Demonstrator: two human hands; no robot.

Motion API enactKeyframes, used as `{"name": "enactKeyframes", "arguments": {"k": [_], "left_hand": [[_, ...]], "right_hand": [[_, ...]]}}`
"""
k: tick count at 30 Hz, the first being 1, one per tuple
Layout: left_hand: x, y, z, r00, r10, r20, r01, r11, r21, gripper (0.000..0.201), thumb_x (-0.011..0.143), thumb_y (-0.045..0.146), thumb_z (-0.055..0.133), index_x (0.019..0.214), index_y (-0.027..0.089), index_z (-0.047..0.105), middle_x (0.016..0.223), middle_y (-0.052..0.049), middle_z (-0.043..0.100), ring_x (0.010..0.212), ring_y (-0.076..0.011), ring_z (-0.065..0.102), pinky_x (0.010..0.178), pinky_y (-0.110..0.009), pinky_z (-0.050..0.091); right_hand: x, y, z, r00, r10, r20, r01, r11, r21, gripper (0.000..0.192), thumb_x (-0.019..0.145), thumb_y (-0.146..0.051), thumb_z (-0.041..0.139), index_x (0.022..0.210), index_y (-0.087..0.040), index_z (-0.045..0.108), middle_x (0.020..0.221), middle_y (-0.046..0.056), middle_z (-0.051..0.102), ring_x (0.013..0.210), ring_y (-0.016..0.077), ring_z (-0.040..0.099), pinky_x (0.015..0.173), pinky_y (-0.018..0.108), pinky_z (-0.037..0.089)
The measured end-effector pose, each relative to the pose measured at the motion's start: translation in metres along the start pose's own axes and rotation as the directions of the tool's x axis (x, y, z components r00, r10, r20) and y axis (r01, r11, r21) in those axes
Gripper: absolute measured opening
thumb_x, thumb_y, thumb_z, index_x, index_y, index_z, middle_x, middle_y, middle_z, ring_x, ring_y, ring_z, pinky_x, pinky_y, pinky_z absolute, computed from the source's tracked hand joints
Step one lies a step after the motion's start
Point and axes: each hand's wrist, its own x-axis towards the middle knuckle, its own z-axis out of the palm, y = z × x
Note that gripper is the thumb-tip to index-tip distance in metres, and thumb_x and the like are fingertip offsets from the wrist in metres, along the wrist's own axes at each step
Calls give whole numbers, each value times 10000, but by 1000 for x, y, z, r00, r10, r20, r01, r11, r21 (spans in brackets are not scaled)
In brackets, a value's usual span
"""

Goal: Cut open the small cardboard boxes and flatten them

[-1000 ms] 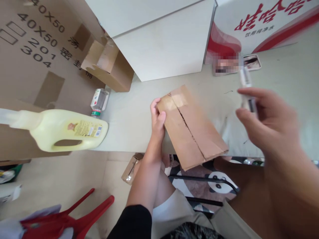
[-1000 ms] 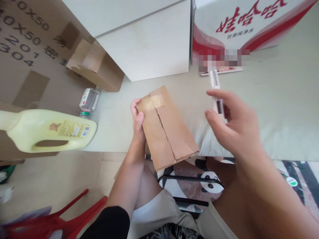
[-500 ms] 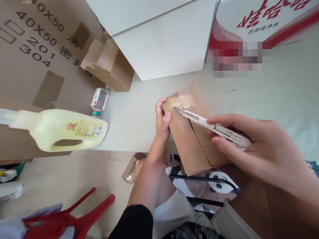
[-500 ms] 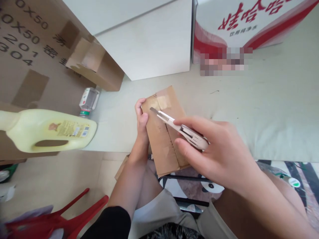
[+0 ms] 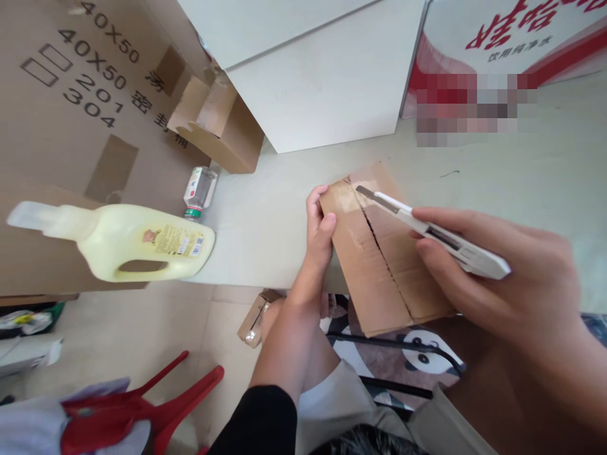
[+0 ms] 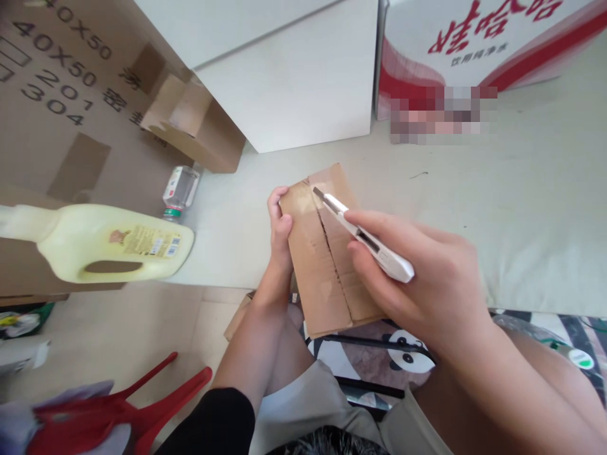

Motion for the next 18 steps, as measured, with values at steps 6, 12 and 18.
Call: {"name": "enactKeyframes", "arguments": {"k": [6, 12, 18], "left_hand": [[-3, 4, 1, 1000, 12, 1, -12, 1000, 22, 619, 830, 734, 647, 1294, 355, 494, 1272, -48, 544, 1188, -280, 579, 1052, -459, 470], [-2, -1, -1, 1000, 18, 4, -19, 999, 41, 647, 834, 739, 632, 1315, 335, 480, 1298, -57, 548, 1206, -283, 570, 1060, -451, 473], [-1, 0, 0, 999, 44, 12, -44, 997, 55, 640, 806, 746, 657, 1266, 326, 509, 1293, -52, 537, 1203, -282, 557, 1060, -434, 458]], "right_hand": [[5, 2, 8, 994, -50, 93, 58, 995, -76, 297, 929, -244, 597, 1195, -298, 717, 1004, 47, 798, 805, 231, 758, 660, 339, 585], [8, 1, 10, 988, -120, 101, 129, 988, -89, 261, 952, -274, 576, 1164, -270, 728, 907, 51, 792, 734, 223, 736, 624, 340, 551], [8, 0, 10, 979, -201, 23, 203, 971, -127, 202, 961, -223, 556, 1051, -228, 736, 792, 45, 771, 613, 187, 679, 593, 340, 501]]}}
